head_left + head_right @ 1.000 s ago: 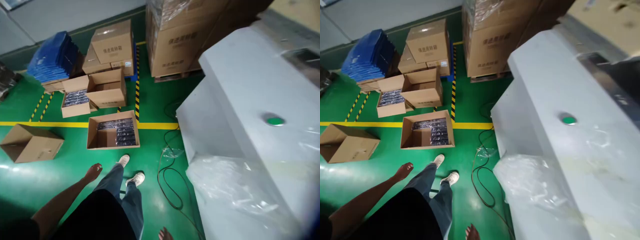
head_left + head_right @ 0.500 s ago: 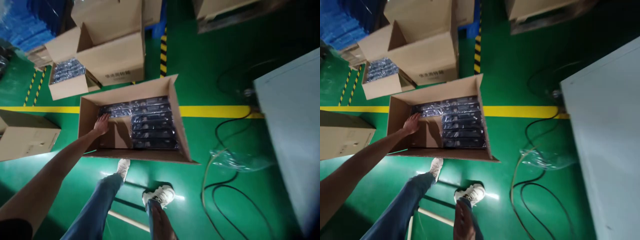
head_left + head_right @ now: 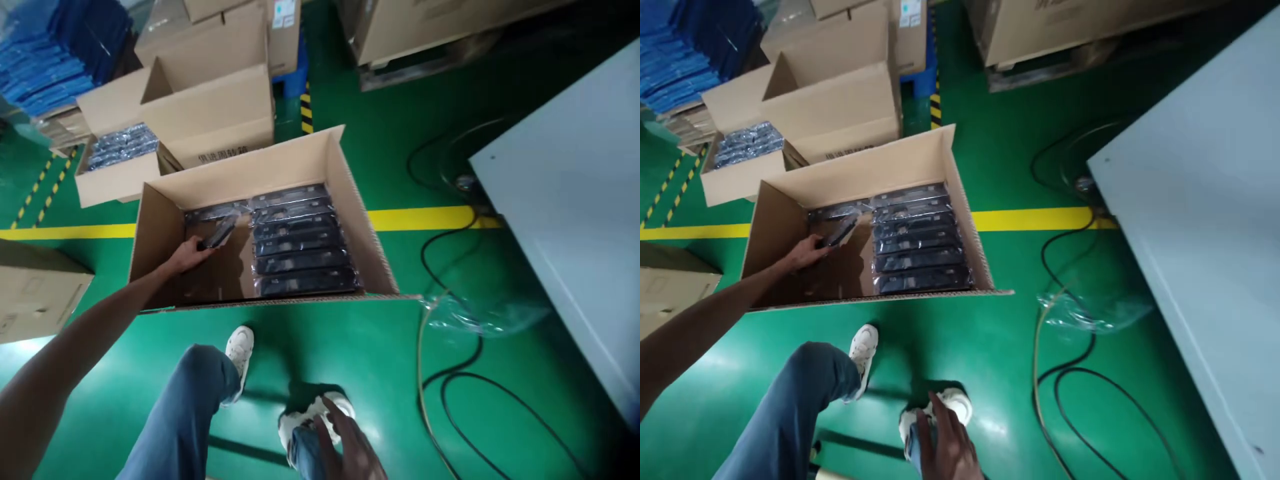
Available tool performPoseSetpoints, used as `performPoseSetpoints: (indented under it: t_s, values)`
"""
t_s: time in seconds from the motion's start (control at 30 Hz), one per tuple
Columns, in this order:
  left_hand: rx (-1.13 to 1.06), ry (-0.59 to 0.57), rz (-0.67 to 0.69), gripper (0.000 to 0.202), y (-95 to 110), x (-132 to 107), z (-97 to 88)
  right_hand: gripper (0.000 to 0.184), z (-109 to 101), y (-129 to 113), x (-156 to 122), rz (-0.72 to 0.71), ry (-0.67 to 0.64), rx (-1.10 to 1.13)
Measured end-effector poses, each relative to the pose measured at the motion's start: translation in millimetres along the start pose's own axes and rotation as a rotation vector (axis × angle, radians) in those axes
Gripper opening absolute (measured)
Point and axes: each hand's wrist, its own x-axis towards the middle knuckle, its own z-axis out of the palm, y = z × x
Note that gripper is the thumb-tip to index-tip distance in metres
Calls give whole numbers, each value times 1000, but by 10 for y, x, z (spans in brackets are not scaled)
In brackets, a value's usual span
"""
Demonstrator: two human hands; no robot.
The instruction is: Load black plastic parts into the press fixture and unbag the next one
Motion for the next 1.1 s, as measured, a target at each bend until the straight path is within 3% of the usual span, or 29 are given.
performPoseSetpoints:
  t_s: [0.13, 0.23, 0.33, 0.43, 0.53, 0.63, 0.7, 0.87, 0.97, 1.1]
  values:
    - [-380, -156, 69, 70, 292, -659, -431, 49, 167, -102, -45, -111, 119, 64]
    - [-910, -499, 123, 68, 434, -1404, -596, 45, 148, -301, 14, -202, 223, 136]
    - [-1284, -801, 139, 64, 454, -2167, -487, 43, -115, -757, -56, -243, 203, 351]
    - [-1397, -956, 121, 65, 337, -2814, -203, 42, -430, -1324, -340, -193, 268, 600]
    - [-1422, -1072, 78, 68, 129, -3317, 65, 41, -631, -1777, -702, -124, 458, 773]
    - [-1361, -1087, 103, 66, -79, -3701, 185, 35, -746, -2035, -1029, -40, 681, 841]
    - [-1260, -1049, 137, 64, -189, -3905, 182, 31, -807, -2130, -1210, -4, 761, 828]
    - [-984, -916, 205, 59, -364, -4232, 127, 26, -832, -2294, -1537, -33, 683, 847]
    - [-843, -782, 337, 53, -414, -4328, 160, 25, -749, -2372, -1658, 12, 655, 902]
    - [-726, -734, 440, 51, -430, -4408, 212, 29, -648, -2414, -1744, 82, 640, 984]
